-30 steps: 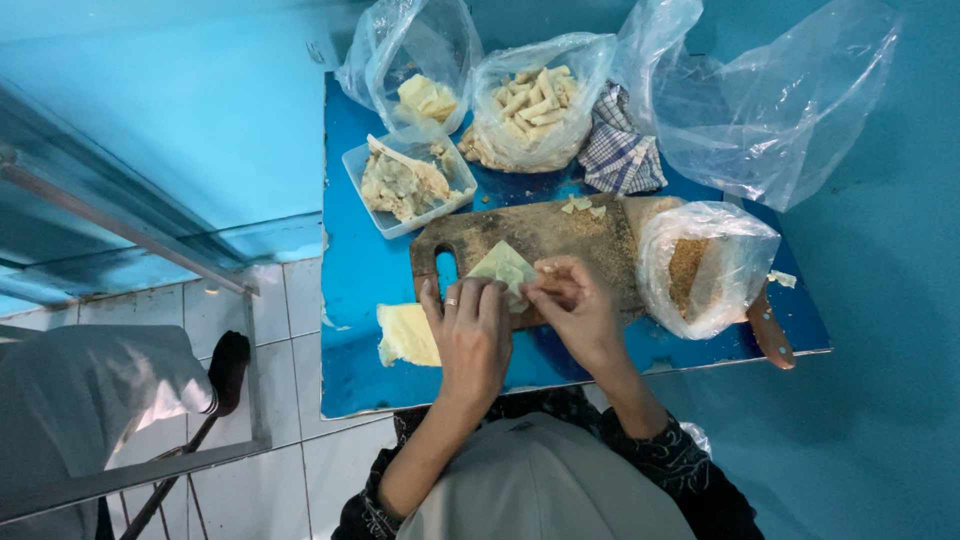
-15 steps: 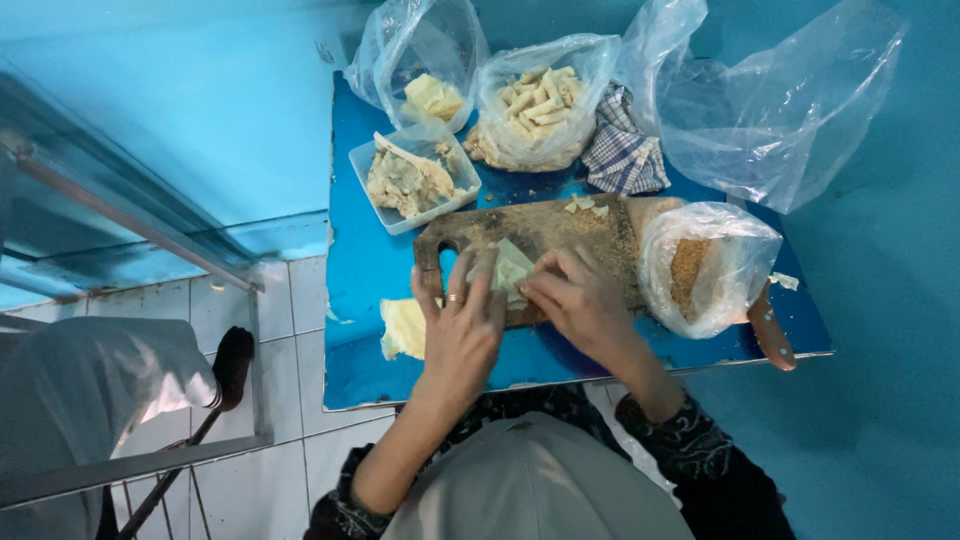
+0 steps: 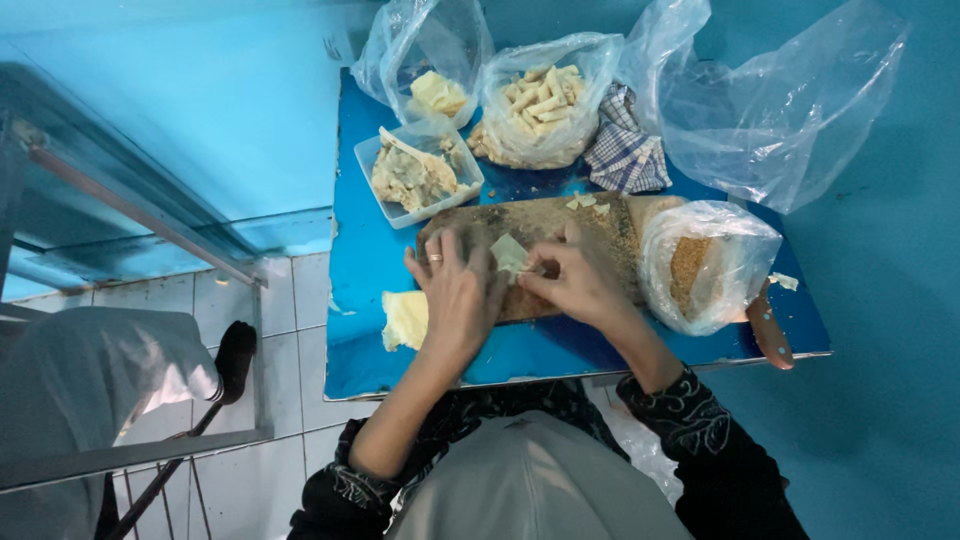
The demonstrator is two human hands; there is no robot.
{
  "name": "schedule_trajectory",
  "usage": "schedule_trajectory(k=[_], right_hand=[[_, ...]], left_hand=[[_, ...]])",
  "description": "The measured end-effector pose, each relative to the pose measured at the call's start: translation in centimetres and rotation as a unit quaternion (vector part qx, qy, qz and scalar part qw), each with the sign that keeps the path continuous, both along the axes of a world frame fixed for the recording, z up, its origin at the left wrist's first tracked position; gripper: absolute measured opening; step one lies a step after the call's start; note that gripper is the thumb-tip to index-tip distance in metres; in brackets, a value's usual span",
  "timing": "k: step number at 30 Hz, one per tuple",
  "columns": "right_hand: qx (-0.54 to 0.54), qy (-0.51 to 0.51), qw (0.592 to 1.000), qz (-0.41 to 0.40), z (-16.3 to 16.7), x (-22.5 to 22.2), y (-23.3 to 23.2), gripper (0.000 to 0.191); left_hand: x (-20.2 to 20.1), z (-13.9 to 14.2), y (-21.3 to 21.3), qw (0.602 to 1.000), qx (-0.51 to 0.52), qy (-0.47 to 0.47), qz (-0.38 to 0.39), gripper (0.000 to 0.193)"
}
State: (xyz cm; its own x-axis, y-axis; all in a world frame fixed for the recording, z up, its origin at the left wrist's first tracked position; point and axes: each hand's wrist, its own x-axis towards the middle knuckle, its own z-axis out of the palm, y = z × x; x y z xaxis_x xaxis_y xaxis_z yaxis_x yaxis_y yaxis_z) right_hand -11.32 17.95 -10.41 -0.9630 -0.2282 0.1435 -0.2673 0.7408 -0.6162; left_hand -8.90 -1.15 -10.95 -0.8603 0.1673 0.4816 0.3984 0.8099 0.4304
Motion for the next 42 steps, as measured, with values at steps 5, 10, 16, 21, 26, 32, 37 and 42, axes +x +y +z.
schedule_trajectory(k=[5, 10, 16, 21, 26, 32, 37, 42], right_hand=[[-0.077, 0.086, 0.993, 0.033, -0.6, 0.3, 0.0, 0.027], [-0.084, 0.102, 0.988, 0.082, -1.1, 0.8, 0.6, 0.018], [-0.024, 0.151, 0.987, 0.054, -1.2, 0.0, 0.1, 0.019], [0.009, 0.025, 1.000, -0.004, -1.1, -1.1, -0.2, 0.023], [-0.030, 0.086, 0.996, -0.015, -1.6, -0.7, -0.6, 0.027], [0.019, 0.186, 0.982, 0.013, -1.7, 1.3, -1.0, 0.023], [0.038, 0.161, 0.986, -0.023, -1.7, 1.1, -1.4, 0.017], [-0.051, 0.196, 0.979, -0.002, -1.2, 0.3, -1.9, 0.021]], left_hand=[[0.4, 0.7, -0.5, 0.999, -0.024, 0.025, -0.027, 0.013], [0.7, 0.5, -1.2, 0.994, -0.060, 0.062, -0.062, 0.012], [-0.6, 0.0, -0.7, 0.999, -0.042, -0.001, -0.027, 0.014], [-0.5, 0.2, 0.1, 1.000, 0.026, -0.016, 0.009, 0.022], [0.2, 0.4, -0.6, 0.999, 0.014, 0.012, -0.028, 0.019], [0.2, 0.5, -0.4, 1.000, -0.024, 0.013, 0.010, 0.012], [0.3, 0.2, -0.9, 0.998, -0.003, 0.059, -0.013, 0.028], [0.0, 0.0, -1.0, 0.995, -0.094, 0.037, 0.003, 0.015]])
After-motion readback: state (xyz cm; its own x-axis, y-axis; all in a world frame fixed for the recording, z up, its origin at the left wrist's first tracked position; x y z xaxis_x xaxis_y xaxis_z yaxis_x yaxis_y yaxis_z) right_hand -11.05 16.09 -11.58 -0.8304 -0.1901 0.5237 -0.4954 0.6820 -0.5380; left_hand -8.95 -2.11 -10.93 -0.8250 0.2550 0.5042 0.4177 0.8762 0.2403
